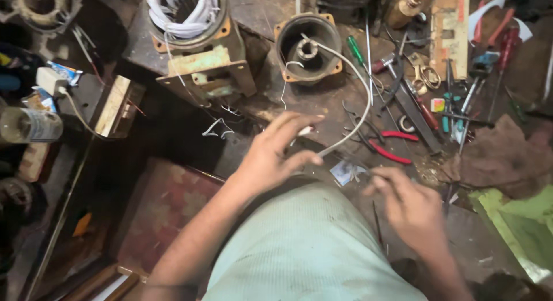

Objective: The person is repairing an electrical motor. They strip the insulation from wires using a knife and pliers, then insert the wires into the motor housing. Another person assists by holding the motor housing steady.

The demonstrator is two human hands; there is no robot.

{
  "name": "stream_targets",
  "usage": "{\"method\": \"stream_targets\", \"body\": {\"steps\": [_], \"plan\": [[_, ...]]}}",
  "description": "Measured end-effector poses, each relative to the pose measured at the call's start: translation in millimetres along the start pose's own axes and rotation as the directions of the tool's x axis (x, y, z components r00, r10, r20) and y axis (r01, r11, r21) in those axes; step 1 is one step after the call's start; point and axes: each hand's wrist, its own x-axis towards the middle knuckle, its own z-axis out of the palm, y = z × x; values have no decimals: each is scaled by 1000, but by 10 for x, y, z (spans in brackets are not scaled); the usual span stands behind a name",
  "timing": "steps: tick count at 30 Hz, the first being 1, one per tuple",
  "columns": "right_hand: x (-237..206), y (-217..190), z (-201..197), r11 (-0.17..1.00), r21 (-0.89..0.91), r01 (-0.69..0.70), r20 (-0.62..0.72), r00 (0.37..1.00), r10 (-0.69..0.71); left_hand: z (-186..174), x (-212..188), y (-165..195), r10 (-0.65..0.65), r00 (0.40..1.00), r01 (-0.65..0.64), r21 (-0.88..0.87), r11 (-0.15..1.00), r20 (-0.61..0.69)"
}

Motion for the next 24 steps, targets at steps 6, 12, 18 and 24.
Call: {"method": "stream_targets", "body": {"steps": [6,12,18,24], "plan": [[-25,-60,277,996,67,54,81,995,-59,171,-8,195,-113,974,132,-91,987,194],[-201,116,87,964,-110,243,50,970,-239,166,-202,48,-136,968,153,-65,986,212],[-356,254,-434,958,-260,-119,-140,987,85,-170,-265,-122,-146,988,149,67,987,-50],[-371,-86,3,977,-13,212,-50,976,-213,-90,-379,-77,-65,994,66,17,998,-85]]}}
